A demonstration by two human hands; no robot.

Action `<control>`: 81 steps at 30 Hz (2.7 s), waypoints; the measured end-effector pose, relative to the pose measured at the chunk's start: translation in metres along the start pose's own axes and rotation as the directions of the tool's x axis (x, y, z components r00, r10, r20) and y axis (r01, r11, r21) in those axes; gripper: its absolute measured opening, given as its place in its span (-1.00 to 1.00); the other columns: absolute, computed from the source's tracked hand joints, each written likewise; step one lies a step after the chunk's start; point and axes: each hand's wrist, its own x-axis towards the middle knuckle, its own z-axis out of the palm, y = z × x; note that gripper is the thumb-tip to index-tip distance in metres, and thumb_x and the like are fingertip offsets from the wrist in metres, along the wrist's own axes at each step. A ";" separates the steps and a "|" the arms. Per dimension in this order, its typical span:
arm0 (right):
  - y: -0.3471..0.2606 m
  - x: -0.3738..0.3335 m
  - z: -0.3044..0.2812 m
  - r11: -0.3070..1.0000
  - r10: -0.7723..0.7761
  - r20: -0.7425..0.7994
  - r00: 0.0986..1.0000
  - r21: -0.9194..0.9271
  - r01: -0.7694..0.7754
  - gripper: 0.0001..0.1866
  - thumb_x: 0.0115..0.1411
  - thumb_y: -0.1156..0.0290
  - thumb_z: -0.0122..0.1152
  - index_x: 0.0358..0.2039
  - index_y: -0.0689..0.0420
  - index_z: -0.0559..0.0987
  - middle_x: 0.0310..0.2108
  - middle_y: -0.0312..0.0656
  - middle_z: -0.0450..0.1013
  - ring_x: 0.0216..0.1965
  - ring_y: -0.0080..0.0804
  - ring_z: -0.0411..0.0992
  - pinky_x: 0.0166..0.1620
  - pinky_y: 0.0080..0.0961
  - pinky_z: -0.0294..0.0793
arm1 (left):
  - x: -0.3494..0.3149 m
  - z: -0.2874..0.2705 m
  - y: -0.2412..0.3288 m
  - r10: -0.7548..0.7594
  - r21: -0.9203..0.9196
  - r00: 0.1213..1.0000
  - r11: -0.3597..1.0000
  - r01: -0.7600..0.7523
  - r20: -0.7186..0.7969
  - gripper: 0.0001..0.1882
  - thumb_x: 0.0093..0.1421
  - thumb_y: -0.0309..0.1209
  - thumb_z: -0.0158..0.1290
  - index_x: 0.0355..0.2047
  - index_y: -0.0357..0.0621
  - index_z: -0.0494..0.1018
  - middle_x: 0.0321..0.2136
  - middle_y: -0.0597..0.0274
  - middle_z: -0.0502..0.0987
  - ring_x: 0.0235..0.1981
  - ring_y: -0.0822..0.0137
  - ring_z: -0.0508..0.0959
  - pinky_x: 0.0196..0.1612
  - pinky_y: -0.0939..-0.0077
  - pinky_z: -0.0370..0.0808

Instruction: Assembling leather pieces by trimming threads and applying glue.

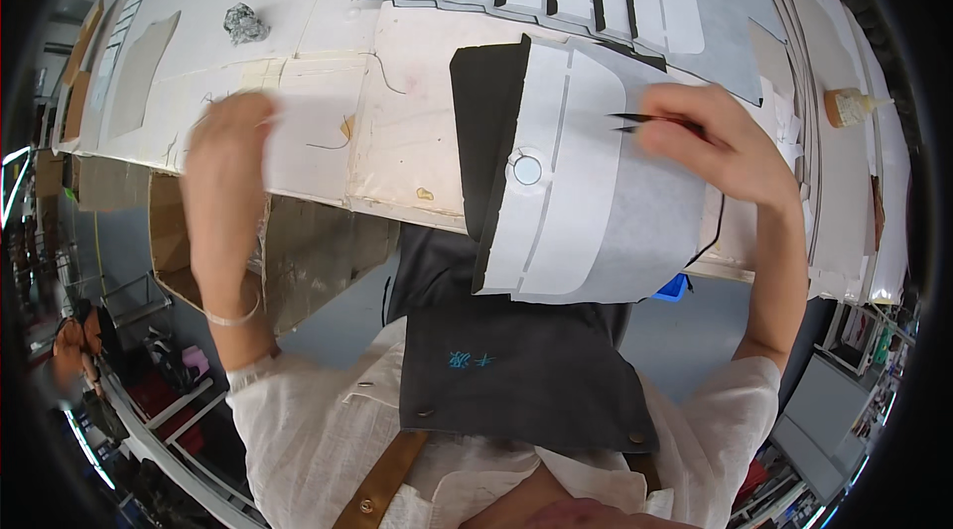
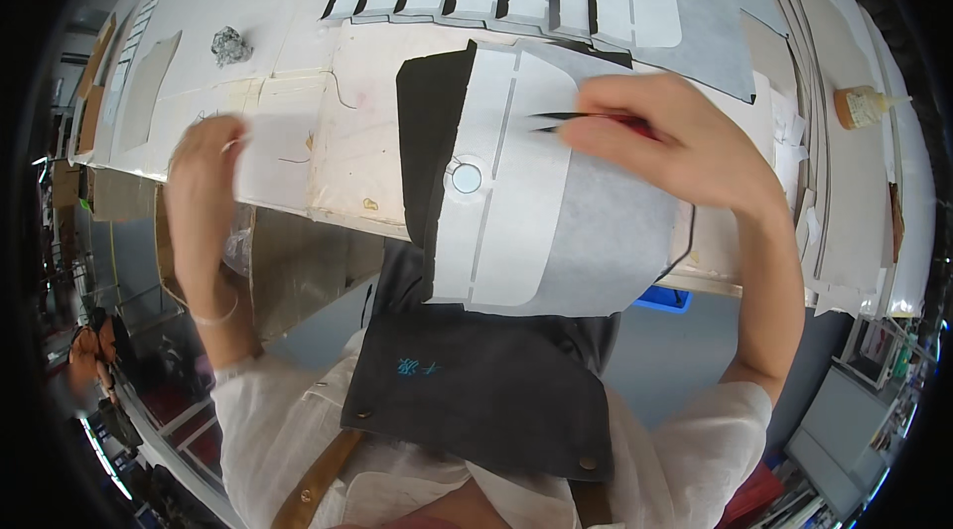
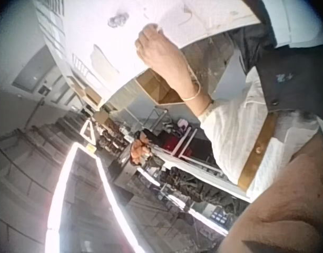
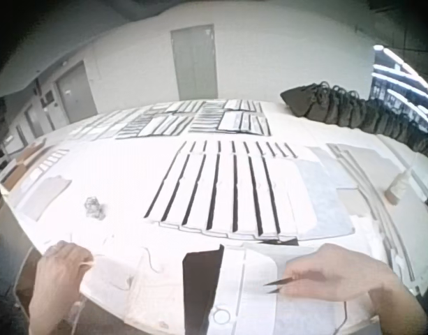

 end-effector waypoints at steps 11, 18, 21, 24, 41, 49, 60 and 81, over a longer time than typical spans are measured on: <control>0.022 -0.068 0.056 0.943 0.158 -0.274 0.949 0.326 -0.063 -0.71 0.20 0.36 0.29 -0.43 0.09 0.30 -0.56 -0.49 0.07 -0.48 -0.73 0.02 -0.43 -0.68 0.01 | -0.052 0.027 0.093 0.471 -0.734 0.570 0.328 0.595 0.673 -0.54 0.41 -0.11 -0.05 -0.41 -0.27 0.54 -0.54 0.23 0.59 -0.55 0.48 0.56 -0.42 0.56 0.48; 0.023 -0.102 0.056 0.802 0.305 -0.421 0.854 0.598 0.008 -0.77 0.31 0.40 0.15 -0.38 0.05 0.26 -0.61 -0.44 0.19 -0.65 -0.75 0.08 -0.61 -0.73 0.00 | 0.015 -0.024 0.126 0.560 -0.882 0.766 -0.125 0.454 0.315 -0.56 0.44 -0.14 -0.06 -0.53 -0.15 0.38 -0.63 0.44 0.43 -0.51 0.65 0.50 -0.54 0.62 0.22; 0.027 -0.097 0.060 0.725 0.325 -0.381 0.865 0.688 0.031 -0.81 0.42 0.24 -0.02 -0.20 0.08 0.30 -0.52 -0.21 0.46 -0.77 -0.73 0.07 -0.71 -0.73 -0.06 | 0.070 -0.063 0.149 0.553 -0.934 0.830 -0.255 0.251 0.072 -0.59 0.45 -0.16 -0.07 -0.36 -0.27 0.51 -0.43 0.31 0.58 -0.41 0.60 0.50 -0.26 0.65 0.44; 0.035 -0.088 0.056 0.579 0.305 -0.160 0.939 0.814 -0.049 -0.59 0.44 0.17 -0.18 -0.05 0.32 0.36 -0.36 0.06 0.54 -0.73 -0.49 0.36 -0.76 -0.73 0.10 | 0.127 -0.059 0.182 0.511 -0.961 0.856 -0.269 0.070 -0.081 -0.61 0.38 -0.19 -0.03 -0.35 -0.31 0.53 -0.42 0.21 0.60 -0.33 0.44 0.54 -0.04 0.55 0.39; 0.184 -0.016 -0.115 0.985 0.134 -0.901 0.413 0.168 0.046 -0.62 0.17 0.46 0.39 -0.50 -0.01 0.26 -0.54 -0.50 0.12 -0.48 -0.69 0.06 -0.37 -0.70 0.15 | 0.194 0.067 0.224 0.247 -0.744 0.911 0.662 0.090 0.330 -0.48 0.32 -0.02 0.05 -0.55 -0.23 0.58 -0.66 0.29 0.57 -0.65 0.50 0.49 -0.47 0.53 0.45; 0.209 -0.018 -0.102 0.969 0.230 -0.847 0.479 0.244 -0.033 -0.60 0.16 0.41 0.40 -0.50 -0.02 0.25 -0.55 -0.52 0.10 -0.49 -0.69 0.05 -0.39 -0.70 0.10 | 0.198 0.102 0.234 0.301 -0.532 0.921 0.837 -0.131 0.247 -0.49 0.25 -0.02 0.08 -0.66 -0.16 0.58 -0.66 0.19 0.57 -0.60 0.16 0.54 -0.45 0.29 0.45; 0.130 -0.088 -0.054 0.951 0.052 -0.857 0.512 -0.114 -0.288 -0.63 0.20 0.16 0.34 -0.46 0.14 0.39 -0.60 -0.44 0.23 -0.55 -0.67 0.09 -0.47 -0.60 0.11 | 0.114 0.058 0.224 0.579 -0.829 0.813 0.426 -0.363 -0.058 -0.83 0.14 -0.46 0.23 -0.31 -0.21 0.46 -0.47 0.21 0.44 -0.46 0.32 0.45 -0.38 0.42 0.44; 0.035 -0.116 0.058 0.952 0.075 -0.534 0.842 -0.212 -0.220 -0.69 0.22 0.13 0.27 -0.39 0.14 0.55 -0.64 -0.11 0.46 -0.61 -0.11 0.45 -0.50 -0.34 0.37 | 0.096 0.069 0.228 0.642 -0.943 0.692 0.263 0.206 0.330 -0.84 0.34 -0.40 0.10 -0.25 -0.27 0.51 -0.38 0.40 0.52 -0.32 0.62 0.42 -0.24 0.66 0.43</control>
